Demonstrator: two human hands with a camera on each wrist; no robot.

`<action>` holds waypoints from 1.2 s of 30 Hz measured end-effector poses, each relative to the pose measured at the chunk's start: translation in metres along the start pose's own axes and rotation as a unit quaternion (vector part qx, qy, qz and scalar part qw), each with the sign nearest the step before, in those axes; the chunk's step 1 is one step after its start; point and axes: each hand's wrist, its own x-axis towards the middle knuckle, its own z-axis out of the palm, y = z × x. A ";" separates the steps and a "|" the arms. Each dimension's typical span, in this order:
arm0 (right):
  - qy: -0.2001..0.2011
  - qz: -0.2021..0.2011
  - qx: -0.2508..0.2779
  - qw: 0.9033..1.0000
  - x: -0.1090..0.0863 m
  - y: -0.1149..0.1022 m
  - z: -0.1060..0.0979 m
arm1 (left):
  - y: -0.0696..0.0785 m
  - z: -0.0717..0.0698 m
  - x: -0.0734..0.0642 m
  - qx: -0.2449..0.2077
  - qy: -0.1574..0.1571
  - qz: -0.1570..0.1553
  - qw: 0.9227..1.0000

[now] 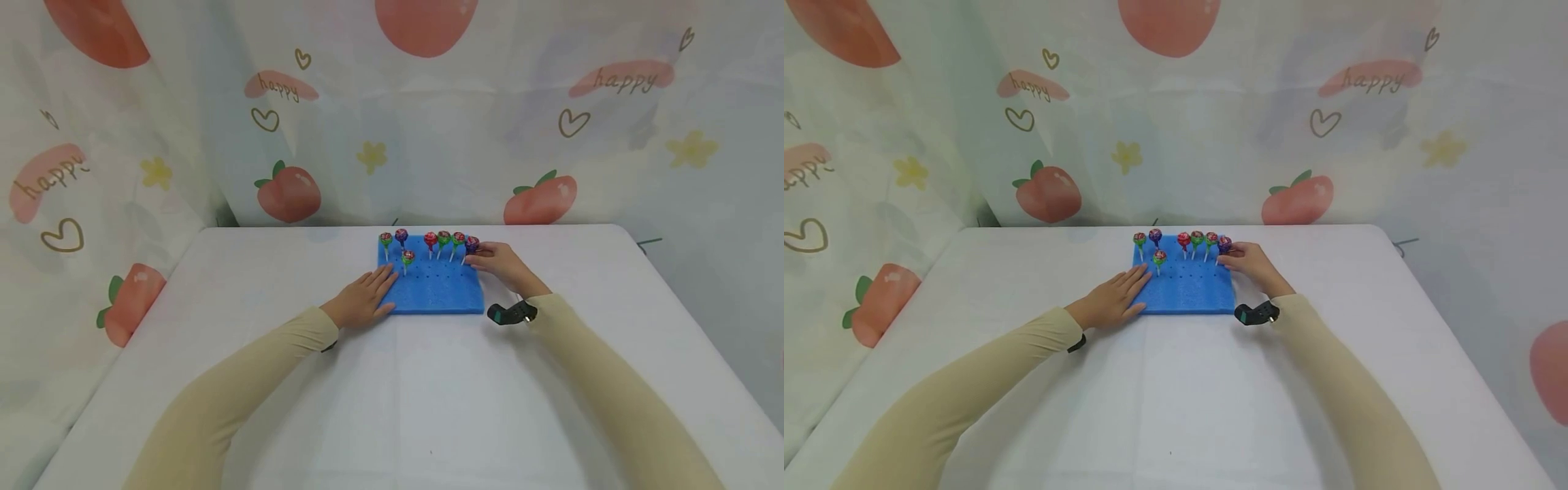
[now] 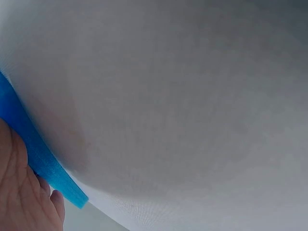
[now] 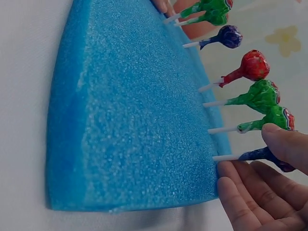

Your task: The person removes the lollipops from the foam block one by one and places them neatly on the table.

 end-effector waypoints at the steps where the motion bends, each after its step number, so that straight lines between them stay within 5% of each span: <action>1: 0.003 -0.002 -0.001 1.000 0.001 0.001 0.001 | 0.000 0.000 0.000 0.001 -0.002 -0.001 1.000; 17: 0.070 -0.029 0.038 0.996 0.010 0.005 0.010 | 0.001 0.003 0.003 0.002 0.006 -0.002 1.000; 36: 0.065 -0.024 0.070 0.995 0.012 0.006 0.011 | 0.001 0.004 0.004 0.008 -0.005 -0.009 1.000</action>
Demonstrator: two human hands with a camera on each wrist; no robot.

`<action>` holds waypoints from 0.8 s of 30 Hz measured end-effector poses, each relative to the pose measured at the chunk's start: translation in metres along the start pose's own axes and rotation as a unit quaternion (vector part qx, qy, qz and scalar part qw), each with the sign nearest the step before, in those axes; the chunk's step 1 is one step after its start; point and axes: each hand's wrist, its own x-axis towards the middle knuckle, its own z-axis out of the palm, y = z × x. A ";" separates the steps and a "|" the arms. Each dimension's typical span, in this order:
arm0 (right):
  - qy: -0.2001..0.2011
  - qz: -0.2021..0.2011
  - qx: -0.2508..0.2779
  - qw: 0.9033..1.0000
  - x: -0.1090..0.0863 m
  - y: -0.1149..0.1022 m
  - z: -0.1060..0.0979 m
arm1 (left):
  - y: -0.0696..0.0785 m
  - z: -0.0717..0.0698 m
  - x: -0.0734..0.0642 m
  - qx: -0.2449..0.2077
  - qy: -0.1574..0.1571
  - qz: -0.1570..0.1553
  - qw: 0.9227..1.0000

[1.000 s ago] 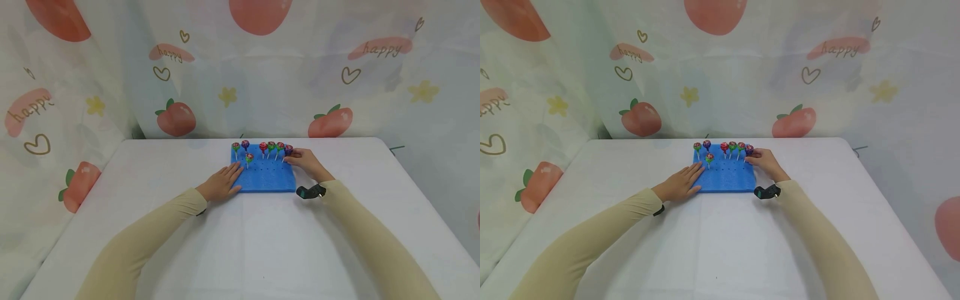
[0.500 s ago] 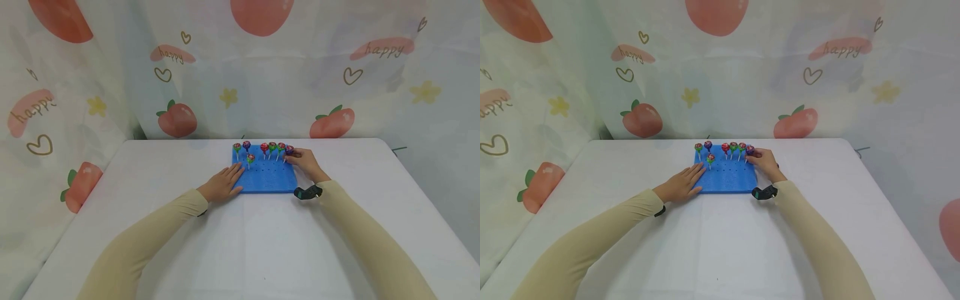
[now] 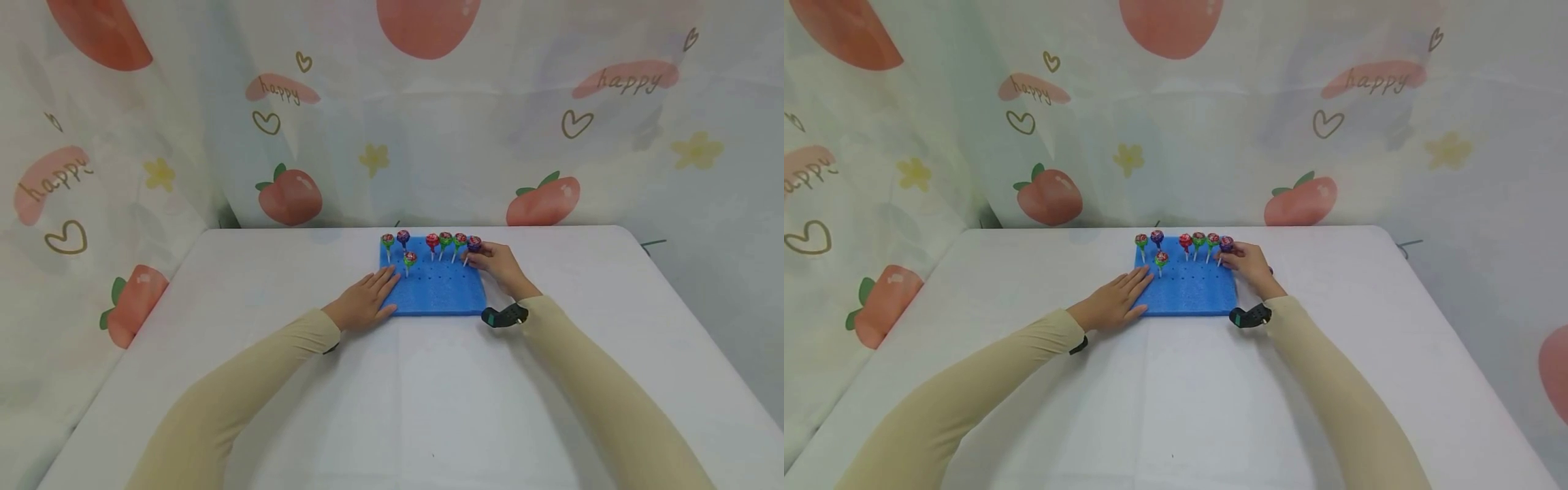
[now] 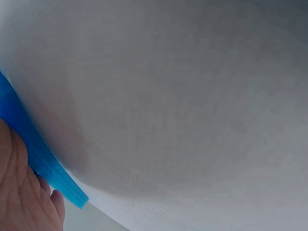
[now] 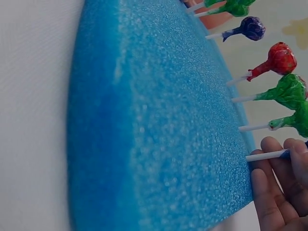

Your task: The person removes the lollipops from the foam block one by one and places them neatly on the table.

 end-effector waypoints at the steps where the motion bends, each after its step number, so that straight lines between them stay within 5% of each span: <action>1: -0.001 0.001 0.002 1.000 0.000 0.000 0.000 | 0.000 0.000 0.000 -0.001 0.001 0.000 1.000; 24: -0.017 -0.009 0.017 1.000 -0.006 -0.011 -0.003 | 0.000 0.000 -0.002 0.002 0.007 0.003 1.000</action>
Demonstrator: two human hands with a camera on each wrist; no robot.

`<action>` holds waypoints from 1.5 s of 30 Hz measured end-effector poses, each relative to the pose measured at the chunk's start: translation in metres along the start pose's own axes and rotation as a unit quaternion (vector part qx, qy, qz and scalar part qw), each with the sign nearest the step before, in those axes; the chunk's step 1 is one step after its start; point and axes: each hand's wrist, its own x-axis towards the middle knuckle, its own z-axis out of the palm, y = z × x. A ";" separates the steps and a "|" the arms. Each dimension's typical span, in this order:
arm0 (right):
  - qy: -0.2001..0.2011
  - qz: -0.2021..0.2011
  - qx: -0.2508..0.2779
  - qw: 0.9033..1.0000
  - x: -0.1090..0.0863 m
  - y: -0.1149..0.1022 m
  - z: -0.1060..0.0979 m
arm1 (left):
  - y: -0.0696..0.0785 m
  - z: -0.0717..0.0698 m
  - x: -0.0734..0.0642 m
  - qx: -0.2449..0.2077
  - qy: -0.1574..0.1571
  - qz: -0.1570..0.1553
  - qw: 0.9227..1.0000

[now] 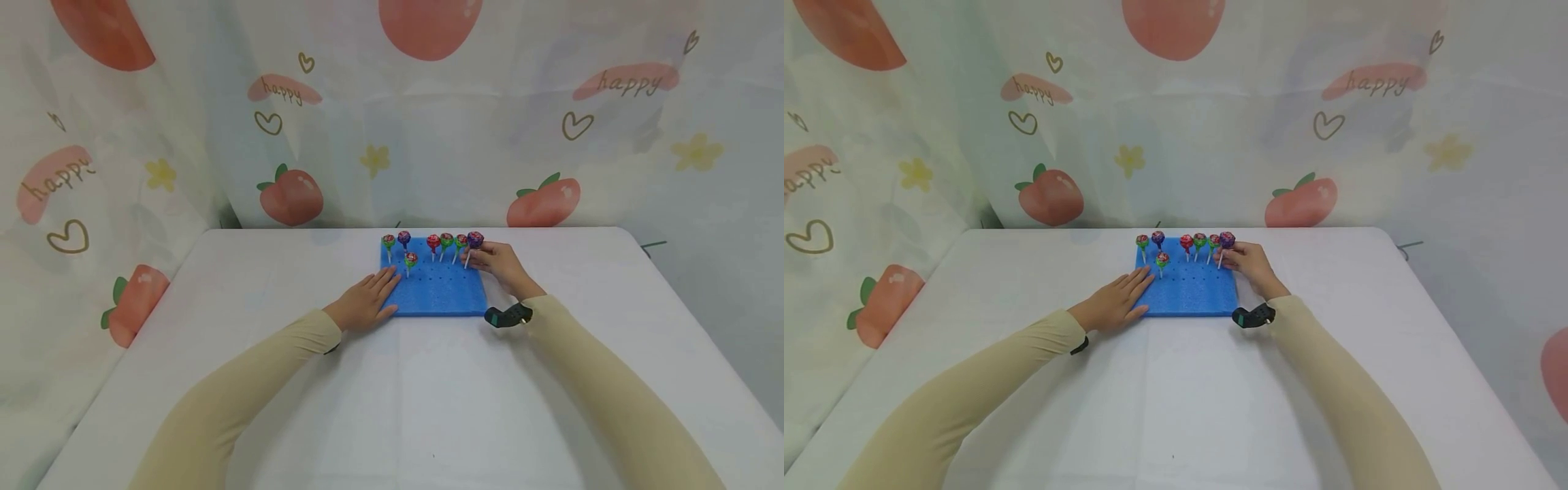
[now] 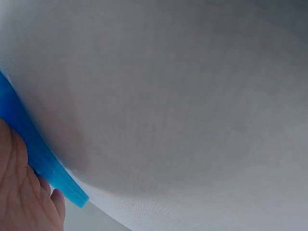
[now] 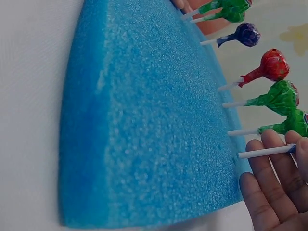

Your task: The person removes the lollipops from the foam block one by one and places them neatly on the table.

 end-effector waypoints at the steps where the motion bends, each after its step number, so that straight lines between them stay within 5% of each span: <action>1: -0.003 -0.001 -0.003 1.000 0.000 0.000 -0.001 | 0.000 0.000 0.000 -0.002 0.002 0.000 1.000; 12: -0.027 -0.020 -0.014 0.999 -0.004 -0.006 -0.010 | 0.000 -0.001 0.000 0.000 -0.003 -0.001 1.000; 35: -0.039 -0.033 -0.146 0.988 -0.035 -0.024 -0.049 | 0.002 0.000 -0.001 -0.001 -0.003 0.001 1.000; 45: -0.009 0.000 -0.176 0.984 -0.048 -0.016 -0.077 | 0.003 -0.003 -0.002 -0.005 0.002 -0.001 1.000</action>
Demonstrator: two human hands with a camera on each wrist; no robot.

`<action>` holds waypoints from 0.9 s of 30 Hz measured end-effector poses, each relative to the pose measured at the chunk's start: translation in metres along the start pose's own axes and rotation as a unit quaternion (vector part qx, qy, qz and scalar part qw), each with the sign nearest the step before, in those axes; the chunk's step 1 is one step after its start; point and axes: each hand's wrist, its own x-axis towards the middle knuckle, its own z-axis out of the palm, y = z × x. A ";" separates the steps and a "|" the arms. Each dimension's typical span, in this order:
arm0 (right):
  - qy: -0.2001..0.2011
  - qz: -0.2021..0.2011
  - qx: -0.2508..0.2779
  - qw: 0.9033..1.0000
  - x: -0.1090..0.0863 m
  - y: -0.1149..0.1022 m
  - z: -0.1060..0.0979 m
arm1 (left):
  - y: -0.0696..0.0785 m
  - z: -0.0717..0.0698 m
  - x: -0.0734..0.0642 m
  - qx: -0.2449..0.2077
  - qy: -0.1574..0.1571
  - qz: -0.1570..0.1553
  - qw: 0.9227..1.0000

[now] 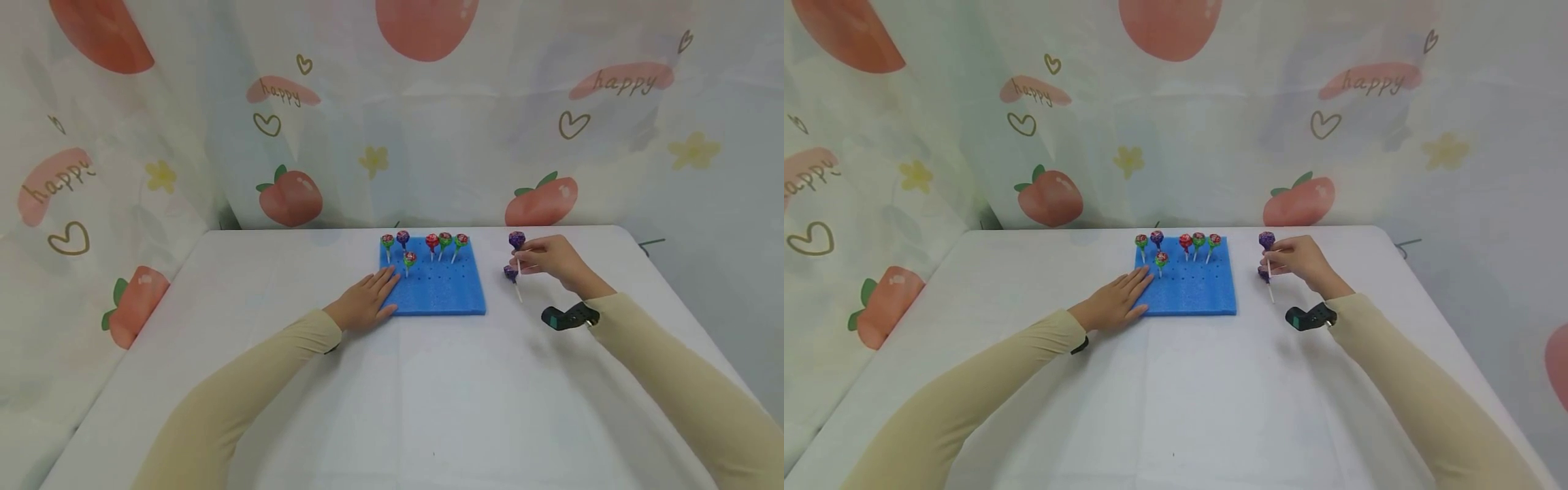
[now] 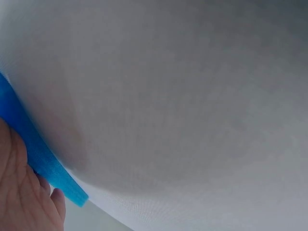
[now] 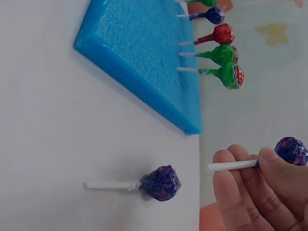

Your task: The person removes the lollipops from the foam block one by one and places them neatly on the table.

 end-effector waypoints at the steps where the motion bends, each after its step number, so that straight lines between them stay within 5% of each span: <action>1: 0.003 0.005 -0.003 1.000 -0.001 0.003 -0.002 | 0.000 0.000 0.000 0.001 -0.001 0.000 1.000; 15: 0.026 0.076 -0.017 0.997 -0.008 0.037 -0.016 | -0.001 0.001 0.001 0.001 -0.007 -0.004 1.000; 27: 0.019 0.094 -0.002 0.995 -0.011 0.056 -0.011 | -0.002 0.002 0.001 -0.001 0.005 0.004 1.000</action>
